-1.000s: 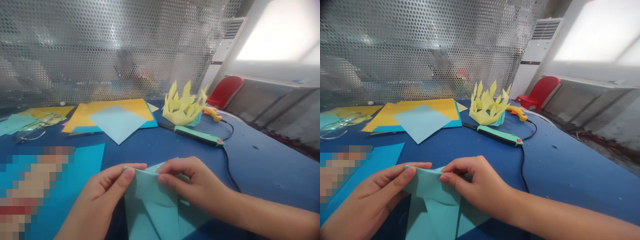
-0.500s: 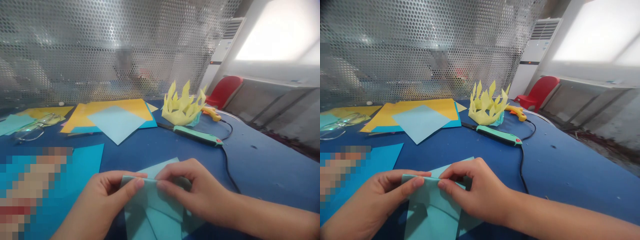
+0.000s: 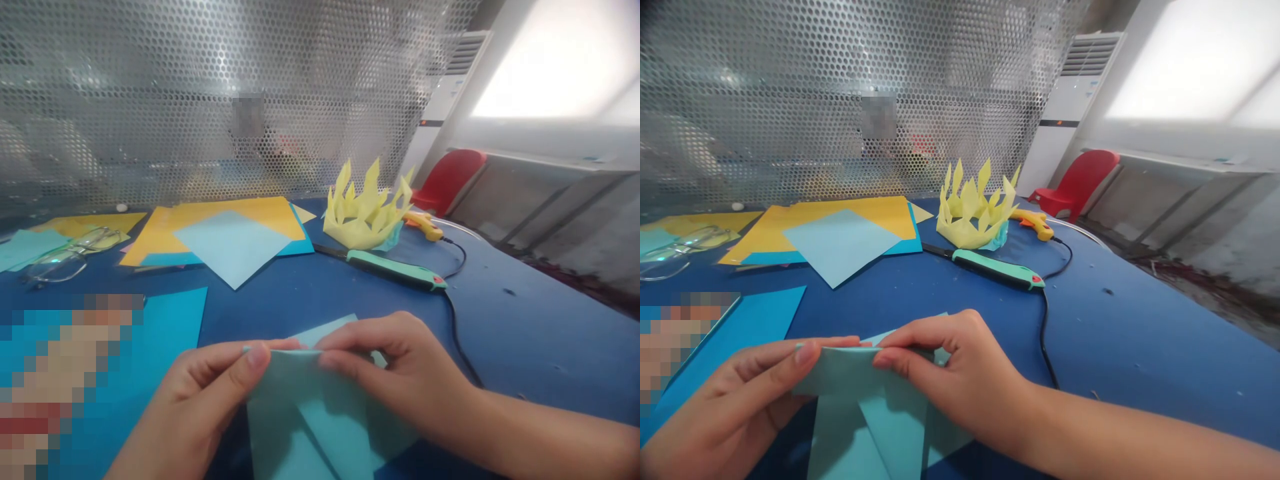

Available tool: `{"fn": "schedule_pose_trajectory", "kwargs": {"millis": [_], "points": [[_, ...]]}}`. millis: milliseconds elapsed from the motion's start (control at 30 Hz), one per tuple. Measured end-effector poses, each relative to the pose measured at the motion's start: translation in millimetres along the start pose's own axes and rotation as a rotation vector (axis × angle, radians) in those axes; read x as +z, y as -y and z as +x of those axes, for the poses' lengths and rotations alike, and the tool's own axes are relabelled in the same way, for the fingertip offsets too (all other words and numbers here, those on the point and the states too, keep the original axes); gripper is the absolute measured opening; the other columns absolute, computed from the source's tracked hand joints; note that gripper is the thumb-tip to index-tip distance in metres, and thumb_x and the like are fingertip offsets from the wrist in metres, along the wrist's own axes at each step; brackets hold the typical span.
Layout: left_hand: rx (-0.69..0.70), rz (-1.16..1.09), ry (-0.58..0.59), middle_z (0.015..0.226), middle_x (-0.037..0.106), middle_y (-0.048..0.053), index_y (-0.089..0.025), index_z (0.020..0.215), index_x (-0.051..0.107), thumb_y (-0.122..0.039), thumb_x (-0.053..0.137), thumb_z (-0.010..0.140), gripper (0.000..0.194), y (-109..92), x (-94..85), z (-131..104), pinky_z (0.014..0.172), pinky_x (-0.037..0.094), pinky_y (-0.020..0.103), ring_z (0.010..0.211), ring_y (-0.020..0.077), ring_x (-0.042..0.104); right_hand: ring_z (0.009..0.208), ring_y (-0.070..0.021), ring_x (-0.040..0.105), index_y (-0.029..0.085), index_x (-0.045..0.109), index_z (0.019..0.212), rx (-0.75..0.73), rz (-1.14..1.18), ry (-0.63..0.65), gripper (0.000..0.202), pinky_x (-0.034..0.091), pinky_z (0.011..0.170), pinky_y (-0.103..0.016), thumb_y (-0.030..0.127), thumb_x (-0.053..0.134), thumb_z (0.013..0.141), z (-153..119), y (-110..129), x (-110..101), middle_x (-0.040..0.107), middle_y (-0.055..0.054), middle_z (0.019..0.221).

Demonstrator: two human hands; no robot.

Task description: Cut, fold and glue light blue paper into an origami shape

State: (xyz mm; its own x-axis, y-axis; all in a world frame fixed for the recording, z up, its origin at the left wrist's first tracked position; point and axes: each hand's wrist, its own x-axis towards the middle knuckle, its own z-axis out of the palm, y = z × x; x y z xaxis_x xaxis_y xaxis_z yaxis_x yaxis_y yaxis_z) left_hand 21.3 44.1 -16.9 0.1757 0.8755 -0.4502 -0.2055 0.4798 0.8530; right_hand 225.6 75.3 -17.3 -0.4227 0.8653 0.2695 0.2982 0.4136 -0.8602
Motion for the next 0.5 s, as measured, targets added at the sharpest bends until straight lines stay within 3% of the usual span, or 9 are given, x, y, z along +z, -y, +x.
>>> {"fn": "schedule_pose_trajectory", "kwargs": {"millis": [167,267,367,500], "points": [[0.07,-0.1,-0.119,0.089,0.081,0.003,-0.025,0.071,0.083,-0.061,0.095,0.041,0.048,-3,4.6,-4,0.072,0.056,0.017,0.087,0.0224,0.073,0.062,-0.0098,0.072,0.02,0.083,0.084,-0.034,0.012,0.019,0.017,0.051,0.056,-0.01,0.017,0.067,0.087,-2,0,-2,0.08,0.002,0.074],[0.067,-0.074,-0.12,0.092,0.081,0.003,-0.027,0.074,0.083,-0.064,0.093,0.043,0.049,-2,4.1,-3,0.072,0.056,0.017,0.089,0.0227,0.073,0.066,-0.0089,0.073,0.02,0.083,0.089,-0.072,-0.014,0.032,0.021,0.051,0.061,-0.008,0.015,0.063,0.089,-2,-1,-3,0.081,0.002,0.079],[0.144,0.097,-0.141,0.089,0.081,0.0,-0.031,0.076,0.083,-0.066,0.086,0.056,0.041,2,1.0,-1,0.075,0.056,0.015,0.091,0.0215,0.074,0.063,-0.0086,0.071,0.016,0.083,0.093,-0.089,-0.061,0.039,0.022,0.051,0.06,-0.008,0.016,0.061,0.09,-3,0,-3,0.081,0.0,0.077],[0.309,0.389,-0.203,0.082,0.081,-0.003,-0.035,0.072,0.082,-0.051,0.079,0.067,0.017,8,-3.7,3,0.071,0.055,0.014,0.082,0.0176,0.074,0.057,-0.0087,0.069,0.016,0.083,0.092,-0.089,-0.086,0.079,0.02,0.051,0.058,-0.01,0.018,0.063,0.09,-5,3,-3,0.08,-0.001,0.072]]}}
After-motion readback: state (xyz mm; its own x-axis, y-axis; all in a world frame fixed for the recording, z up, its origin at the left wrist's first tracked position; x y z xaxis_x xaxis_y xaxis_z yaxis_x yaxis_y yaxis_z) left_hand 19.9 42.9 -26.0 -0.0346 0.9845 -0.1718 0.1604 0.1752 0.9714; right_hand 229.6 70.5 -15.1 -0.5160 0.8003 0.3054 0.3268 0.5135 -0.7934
